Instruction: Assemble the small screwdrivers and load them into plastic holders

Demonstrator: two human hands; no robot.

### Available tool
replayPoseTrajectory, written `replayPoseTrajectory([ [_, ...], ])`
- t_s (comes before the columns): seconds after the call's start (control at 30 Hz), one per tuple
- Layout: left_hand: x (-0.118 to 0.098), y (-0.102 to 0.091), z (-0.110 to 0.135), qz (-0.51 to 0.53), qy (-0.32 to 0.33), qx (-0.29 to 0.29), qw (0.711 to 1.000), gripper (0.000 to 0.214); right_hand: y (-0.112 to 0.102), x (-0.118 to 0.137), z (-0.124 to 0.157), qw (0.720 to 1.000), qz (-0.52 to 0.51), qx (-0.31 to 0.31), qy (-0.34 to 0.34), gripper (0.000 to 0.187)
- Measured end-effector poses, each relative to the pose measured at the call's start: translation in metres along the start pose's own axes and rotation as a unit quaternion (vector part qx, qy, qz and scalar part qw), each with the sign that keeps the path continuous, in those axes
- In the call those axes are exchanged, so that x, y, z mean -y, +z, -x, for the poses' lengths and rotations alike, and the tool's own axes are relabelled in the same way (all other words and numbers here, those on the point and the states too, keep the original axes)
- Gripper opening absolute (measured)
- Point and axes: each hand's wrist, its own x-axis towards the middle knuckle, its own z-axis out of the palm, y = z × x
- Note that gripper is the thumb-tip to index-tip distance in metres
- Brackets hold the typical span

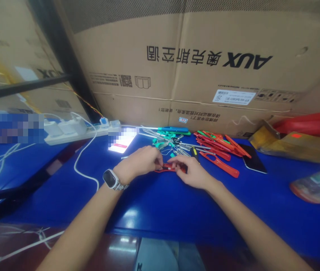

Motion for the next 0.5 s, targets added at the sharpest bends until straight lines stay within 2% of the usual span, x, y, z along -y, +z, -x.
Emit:
replayPoseTrajectory([
  [0.23,-0.005,-0.001,-0.001,-0.025,-0.021,0.016,0.999,0.012,-0.002,0.002,-0.001,1.0,0.012,0.001,-0.016,0.037],
  [0.5,-0.006,-0.001,-0.001,-0.035,-0.024,0.041,0.998,0.014,-0.007,0.013,0.007,0.989,0.137,0.047,-0.032,0.04],
])
